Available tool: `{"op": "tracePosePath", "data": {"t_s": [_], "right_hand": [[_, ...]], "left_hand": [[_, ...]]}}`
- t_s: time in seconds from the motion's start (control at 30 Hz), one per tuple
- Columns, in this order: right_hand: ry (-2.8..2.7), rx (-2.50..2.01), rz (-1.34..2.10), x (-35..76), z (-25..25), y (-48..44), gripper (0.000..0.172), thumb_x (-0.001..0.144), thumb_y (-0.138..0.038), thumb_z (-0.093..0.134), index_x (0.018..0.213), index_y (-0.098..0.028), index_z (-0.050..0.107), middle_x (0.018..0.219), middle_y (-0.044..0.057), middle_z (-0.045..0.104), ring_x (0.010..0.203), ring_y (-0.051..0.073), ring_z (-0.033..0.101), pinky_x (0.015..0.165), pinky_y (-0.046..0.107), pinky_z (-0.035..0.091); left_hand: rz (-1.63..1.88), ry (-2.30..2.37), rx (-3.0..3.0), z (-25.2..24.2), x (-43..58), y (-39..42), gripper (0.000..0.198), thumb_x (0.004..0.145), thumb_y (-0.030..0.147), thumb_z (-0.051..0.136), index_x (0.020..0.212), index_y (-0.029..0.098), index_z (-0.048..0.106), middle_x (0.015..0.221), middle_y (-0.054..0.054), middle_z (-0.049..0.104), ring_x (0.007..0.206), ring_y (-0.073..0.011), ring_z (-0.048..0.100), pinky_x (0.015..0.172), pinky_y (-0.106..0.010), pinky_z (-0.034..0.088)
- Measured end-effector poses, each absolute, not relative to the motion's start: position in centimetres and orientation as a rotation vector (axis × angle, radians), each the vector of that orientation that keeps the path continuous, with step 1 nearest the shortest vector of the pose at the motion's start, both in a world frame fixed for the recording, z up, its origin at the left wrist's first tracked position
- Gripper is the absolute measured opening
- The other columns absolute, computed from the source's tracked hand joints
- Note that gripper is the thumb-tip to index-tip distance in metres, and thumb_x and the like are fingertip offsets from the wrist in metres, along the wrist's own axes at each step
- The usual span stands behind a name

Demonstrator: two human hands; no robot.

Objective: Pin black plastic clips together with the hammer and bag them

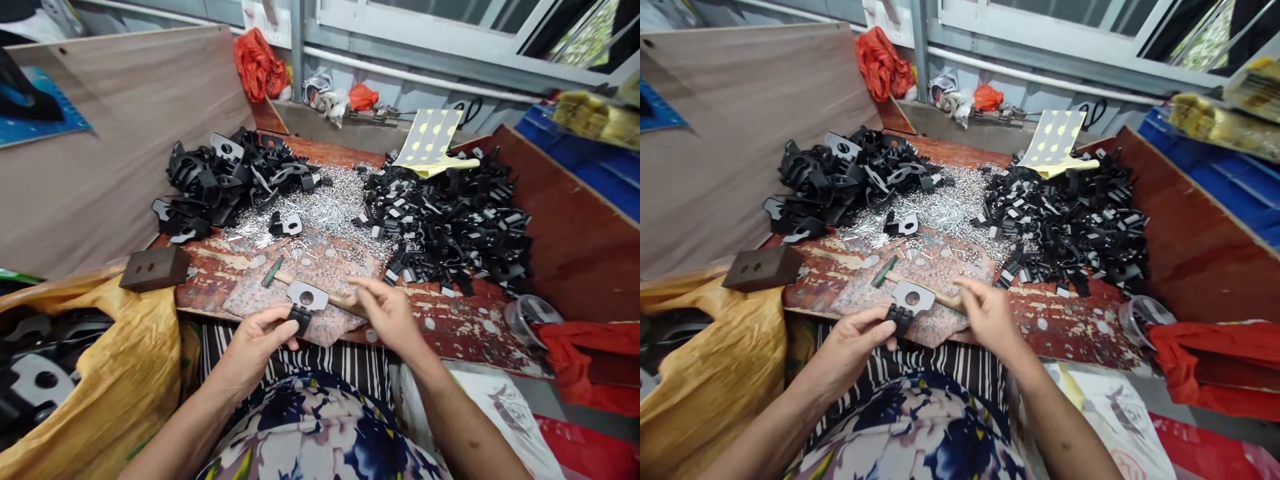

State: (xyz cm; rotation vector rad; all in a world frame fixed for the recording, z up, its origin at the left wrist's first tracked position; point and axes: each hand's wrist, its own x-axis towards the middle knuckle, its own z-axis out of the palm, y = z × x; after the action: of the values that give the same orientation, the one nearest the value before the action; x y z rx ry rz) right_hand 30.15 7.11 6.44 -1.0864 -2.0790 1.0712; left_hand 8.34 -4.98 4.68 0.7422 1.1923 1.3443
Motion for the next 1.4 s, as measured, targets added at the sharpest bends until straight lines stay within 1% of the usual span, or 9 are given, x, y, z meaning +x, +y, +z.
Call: {"op": "tracePosePath", "data": {"t_s": [0.17, 0.27, 0.47, 0.57, 0.8, 0.87, 0.97, 1.1, 1.4], "right_hand": [[-2.392, -1.406, 0.329, 30.3, 5.1, 11.4, 0.021, 0.096, -0.035, 0.057, 0.09, -0.022, 0.071, 0.082, 0.004, 0.073, 0.072, 0.018, 0.065, 0.066, 0.028, 0.043], [-2.447, -1.169, 0.326, 29.4, 5.3, 11.2, 0.013, 0.092, -0.023, 0.058, 0.083, -0.019, 0.066, 0.093, 0.007, 0.069, 0.083, 0.019, 0.063, 0.072, 0.03, 0.044], [-2.359, -0.813, 1.553, 28.8, 8.7, 7.5, 0.011, 0.086, -0.026, 0.068, 0.078, -0.02, 0.062, 0.07, -0.004, 0.063, 0.064, 0.011, 0.057, 0.059, 0.024, 0.042], [-2.179, -0.73, 2.28, 28.0, 9.3, 6.6, 0.026, 0.074, -0.028, 0.08, 0.081, -0.021, 0.056, 0.068, -0.005, 0.065, 0.061, 0.012, 0.062, 0.056, 0.023, 0.047], [-2.149, -0.765, 2.425, 26.5, 8.6, 6.2, 0.035, 0.072, -0.034, 0.081, 0.081, -0.022, 0.049, 0.065, -0.007, 0.063, 0.055, 0.012, 0.064, 0.056, 0.025, 0.053], [-2.349, -0.78, 2.168, 26.4, 9.1, 6.8, 0.024, 0.08, -0.031, 0.076, 0.088, -0.022, 0.055, 0.068, -0.007, 0.064, 0.061, 0.012, 0.066, 0.06, 0.024, 0.054], [-2.735, -0.892, 1.288, 25.8, 10.2, 9.5, 0.007, 0.095, -0.024, 0.061, 0.099, -0.021, 0.065, 0.087, -0.001, 0.073, 0.08, 0.014, 0.068, 0.073, 0.025, 0.052], [-2.825, -1.156, 0.37, 24.1, 9.9, 14.3, 0.023, 0.096, -0.006, 0.046, 0.101, -0.012, 0.068, 0.105, 0.017, 0.074, 0.102, 0.023, 0.065, 0.09, 0.035, 0.045], [-2.903, -1.132, -0.181, 22.2, 6.0, 16.9, 0.025, 0.094, -0.008, 0.046, 0.099, -0.009, 0.07, 0.097, 0.018, 0.072, 0.091, 0.026, 0.062, 0.084, 0.036, 0.039]], "left_hand": [[1.346, 1.295, 0.753, 4.9, 8.2, -5.4, 0.015, 0.077, 0.033, 0.082, 0.083, 0.019, 0.082, 0.094, -0.005, 0.066, 0.077, -0.0158, 0.062, 0.063, -0.026, 0.061], [1.286, 1.394, 0.998, 5.4, 8.0, -5.4, 0.016, 0.084, 0.034, 0.075, 0.082, 0.019, 0.079, 0.093, -0.005, 0.066, 0.078, -0.0184, 0.063, 0.066, -0.032, 0.06], [0.988, 1.677, 2.002, 7.9, 7.8, -5.0, 0.017, 0.086, 0.031, 0.074, 0.074, 0.019, 0.07, 0.078, -0.006, 0.07, 0.074, -0.0214, 0.059, 0.071, -0.037, 0.044], [0.86, 1.533, 2.279, 8.7, 8.8, -4.9, 0.017, 0.086, 0.02, 0.072, 0.07, 0.018, 0.066, 0.069, -0.003, 0.065, 0.064, -0.018, 0.053, 0.067, -0.035, 0.037], [0.817, 1.523, 2.477, 8.4, 9.6, -5.7, 0.023, 0.087, 0.011, 0.061, 0.065, 0.018, 0.061, 0.064, -0.003, 0.063, 0.058, -0.0166, 0.048, 0.063, -0.034, 0.034], [0.868, 1.585, 2.462, 8.3, 8.8, -5.9, 0.026, 0.089, 0.015, 0.062, 0.063, 0.019, 0.059, 0.062, -0.002, 0.061, 0.057, -0.0164, 0.047, 0.062, -0.033, 0.034], [0.996, 1.706, 2.225, 8.1, 7.3, -6.1, 0.029, 0.086, 0.024, 0.069, 0.06, 0.02, 0.058, 0.058, 0.0, 0.059, 0.057, -0.0163, 0.048, 0.061, -0.031, 0.037], [1.172, 1.74, 1.643, 7.6, 5.6, -5.8, 0.027, 0.08, 0.029, 0.074, 0.058, 0.02, 0.061, 0.061, 0.0, 0.06, 0.059, -0.016, 0.053, 0.057, -0.028, 0.041], [1.466, 1.447, 0.695, 6.4, 5.6, -5.3, 0.031, 0.07, 0.036, 0.079, 0.054, 0.017, 0.06, 0.061, 0.003, 0.048, 0.051, -0.0095, 0.046, 0.042, -0.019, 0.045]]}}
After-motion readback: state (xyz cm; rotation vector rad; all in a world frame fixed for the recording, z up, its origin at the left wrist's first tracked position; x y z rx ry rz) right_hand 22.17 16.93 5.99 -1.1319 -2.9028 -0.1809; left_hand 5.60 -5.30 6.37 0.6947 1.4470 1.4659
